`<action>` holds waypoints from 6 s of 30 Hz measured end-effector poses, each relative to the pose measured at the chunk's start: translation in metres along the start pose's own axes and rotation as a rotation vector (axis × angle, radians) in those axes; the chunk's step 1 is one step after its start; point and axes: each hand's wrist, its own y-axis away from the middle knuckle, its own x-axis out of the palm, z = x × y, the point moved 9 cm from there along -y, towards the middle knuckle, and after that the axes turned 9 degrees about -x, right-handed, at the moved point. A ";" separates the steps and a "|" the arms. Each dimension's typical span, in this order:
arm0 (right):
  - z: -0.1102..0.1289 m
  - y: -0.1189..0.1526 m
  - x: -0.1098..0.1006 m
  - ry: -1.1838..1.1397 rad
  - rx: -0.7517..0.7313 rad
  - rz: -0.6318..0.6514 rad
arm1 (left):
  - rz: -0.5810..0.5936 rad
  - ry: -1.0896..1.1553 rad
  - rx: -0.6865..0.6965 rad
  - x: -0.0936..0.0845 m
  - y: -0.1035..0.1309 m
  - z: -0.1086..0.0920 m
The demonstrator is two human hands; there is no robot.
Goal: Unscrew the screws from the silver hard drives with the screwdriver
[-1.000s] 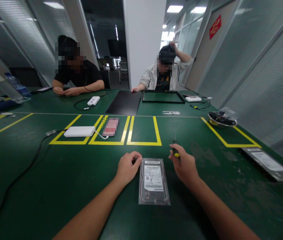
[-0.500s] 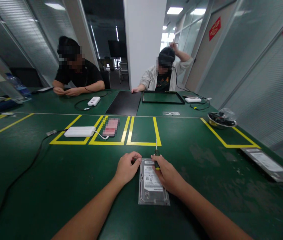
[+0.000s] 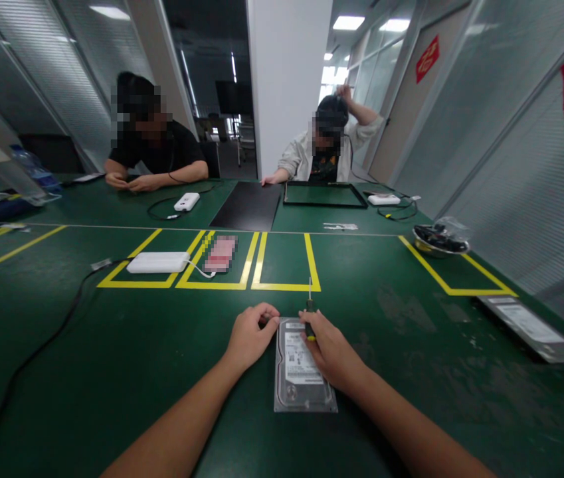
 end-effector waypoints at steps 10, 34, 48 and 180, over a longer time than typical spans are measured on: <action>-0.004 0.000 0.003 0.026 0.022 -0.034 | 0.007 -0.012 -0.001 0.001 -0.001 0.000; 0.004 -0.005 -0.005 0.093 0.030 0.001 | -0.025 -0.013 -0.090 0.003 -0.002 -0.001; 0.017 -0.015 -0.072 0.116 -0.095 -0.394 | -0.008 0.012 -0.059 0.004 0.000 0.004; 0.063 -0.084 -0.089 -0.120 -0.237 -0.432 | 0.046 -0.062 0.014 0.001 0.002 -0.002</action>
